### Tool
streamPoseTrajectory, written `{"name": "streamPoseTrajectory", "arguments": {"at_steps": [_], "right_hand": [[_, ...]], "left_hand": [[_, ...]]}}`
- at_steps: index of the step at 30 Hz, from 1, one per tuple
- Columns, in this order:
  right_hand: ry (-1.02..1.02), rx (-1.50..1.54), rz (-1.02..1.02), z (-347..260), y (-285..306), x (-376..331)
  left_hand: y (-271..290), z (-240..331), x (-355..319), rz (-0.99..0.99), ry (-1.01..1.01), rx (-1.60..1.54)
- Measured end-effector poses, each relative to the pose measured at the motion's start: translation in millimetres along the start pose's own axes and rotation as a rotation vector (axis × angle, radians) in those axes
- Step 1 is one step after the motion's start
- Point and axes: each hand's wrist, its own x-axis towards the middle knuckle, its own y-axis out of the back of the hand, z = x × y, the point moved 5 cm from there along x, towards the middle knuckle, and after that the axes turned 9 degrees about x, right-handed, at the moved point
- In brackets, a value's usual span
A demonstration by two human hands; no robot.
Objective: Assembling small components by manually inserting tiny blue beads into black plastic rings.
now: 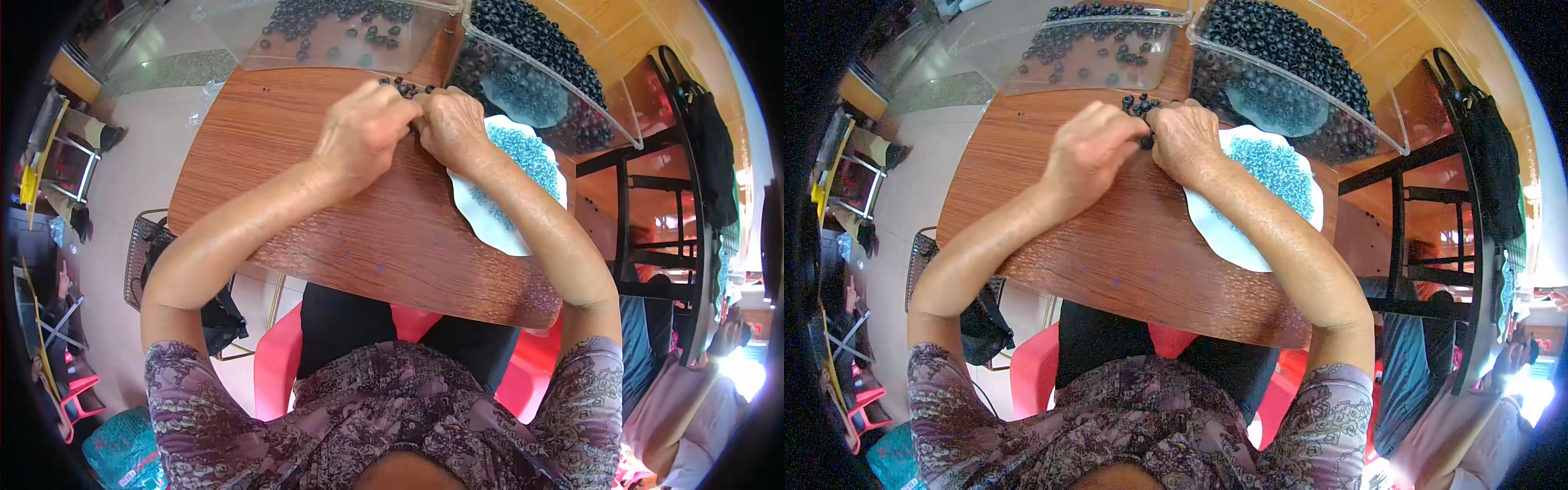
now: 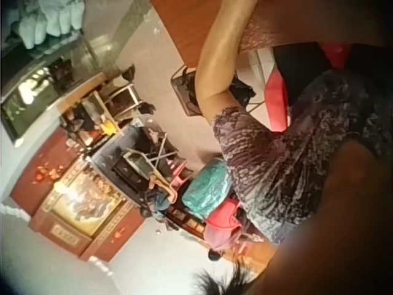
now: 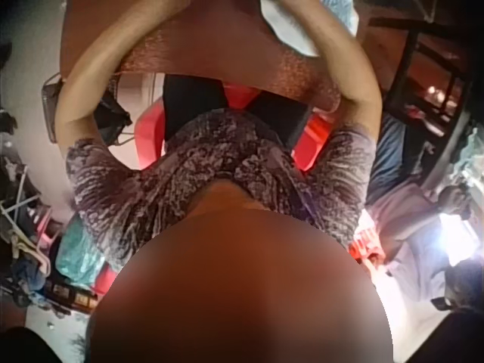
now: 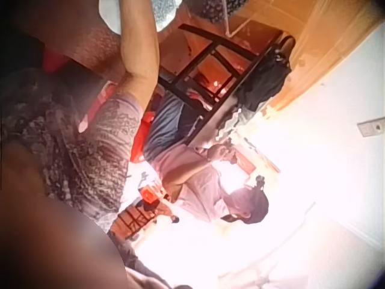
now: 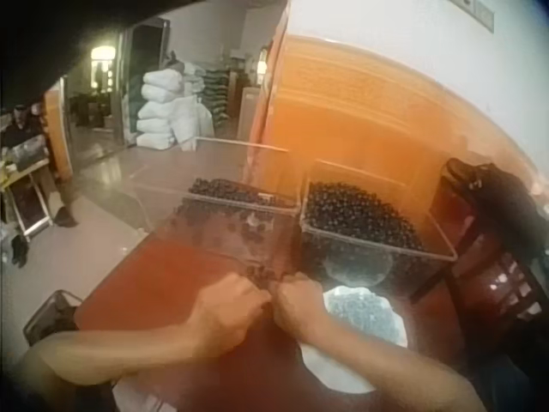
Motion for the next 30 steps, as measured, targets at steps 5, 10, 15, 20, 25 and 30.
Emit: {"name": "streamPoseTrajectory", "arguments": {"at_steps": [5, 10, 15, 20, 25, 30], "right_hand": [[-0.04, 0.032, 0.077, 2, 19, -13], [-0.104, 0.224, 0.175, -4, 54, -35], [-0.211, 0.48, 0.15, -12, 62, -56], [-0.255, 0.564, 0.129, -19, 61, -74], [-0.232, 0.602, 0.161, -16, 59, -86], [-0.384, 0.715, 0.121, -21, 55, -99]], "left_hand": [[-37, 3, -11, -0.18, 0.015, 0.086], [-49, 1, -5, -0.278, 0.0, 0.184], [-59, -8, -2, -0.346, 0.103, 0.227], [-55, -1, -1, -0.452, 0.138, 0.217], [-37, 23, -15, -0.43, 0.103, 0.077], [-26, 20, -44, -0.431, 0.943, -1.149]]}}
